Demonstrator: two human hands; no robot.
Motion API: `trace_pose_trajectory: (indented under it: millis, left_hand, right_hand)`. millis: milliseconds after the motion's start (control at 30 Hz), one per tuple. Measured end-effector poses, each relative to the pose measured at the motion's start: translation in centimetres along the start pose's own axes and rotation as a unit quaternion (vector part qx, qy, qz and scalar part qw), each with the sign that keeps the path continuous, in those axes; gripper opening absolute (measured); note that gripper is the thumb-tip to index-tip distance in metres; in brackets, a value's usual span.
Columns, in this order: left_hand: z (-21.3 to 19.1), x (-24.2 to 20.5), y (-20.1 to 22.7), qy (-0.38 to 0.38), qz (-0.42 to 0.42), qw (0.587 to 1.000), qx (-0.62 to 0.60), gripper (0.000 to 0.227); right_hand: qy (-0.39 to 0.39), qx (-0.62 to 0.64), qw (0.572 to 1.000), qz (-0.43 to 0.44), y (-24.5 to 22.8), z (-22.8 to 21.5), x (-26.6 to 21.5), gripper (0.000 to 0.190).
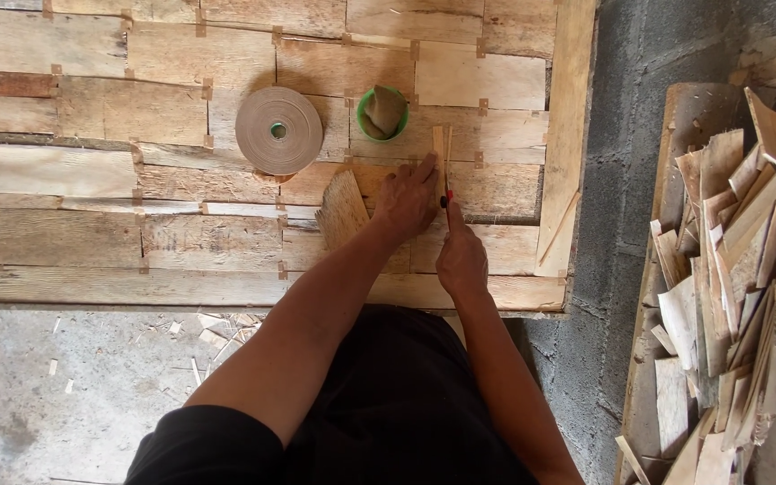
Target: Apply small wooden strips to a surface and cut them to fit using a utility knife.
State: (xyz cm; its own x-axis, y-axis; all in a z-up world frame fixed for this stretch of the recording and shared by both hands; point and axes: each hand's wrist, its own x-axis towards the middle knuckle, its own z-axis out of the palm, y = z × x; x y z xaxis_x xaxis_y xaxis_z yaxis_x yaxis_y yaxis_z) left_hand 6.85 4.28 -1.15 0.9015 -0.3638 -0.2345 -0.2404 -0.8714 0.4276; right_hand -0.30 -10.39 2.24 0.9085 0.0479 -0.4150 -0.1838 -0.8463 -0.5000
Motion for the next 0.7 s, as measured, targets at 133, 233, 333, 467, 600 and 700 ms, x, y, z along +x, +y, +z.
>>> trace_pose_trajectory:
  millis: [133,233,333,467,600,700]
  left_hand:
    - [-0.3,-0.2,0.0,0.008,0.005,1.000,0.003,0.078]
    - [-0.8,-0.2,0.2,-0.009,0.006,1.000,0.013,0.082]
    - [-0.4,-0.3,0.1,-0.009,0.010,1.000,0.019,0.085]
    - [-0.7,-0.5,-0.1,-0.011,0.012,1.000,0.013,0.084]
    - [0.6,0.0,-0.9,0.041,0.030,0.999,0.003,0.070]
    - [4.3,1.4,-1.8,0.056,0.001,0.998,-0.006,0.036]
  right_hand:
    - [-0.029,-0.015,0.999,0.032,-0.7,-0.7,-1.3,0.067]
    - [-0.052,-0.029,0.996,0.063,-0.9,-1.2,-2.5,0.068]
    - [-0.067,-0.037,0.995,0.070,-0.4,-1.2,-3.7,0.068]
    - [-0.042,0.026,0.996,0.078,1.3,-1.9,-5.2,0.060]
    - [-0.035,0.182,0.976,0.118,5.1,-1.2,-7.4,0.039]
    - [-0.031,0.198,0.978,0.063,5.3,-1.8,-8.6,0.024]
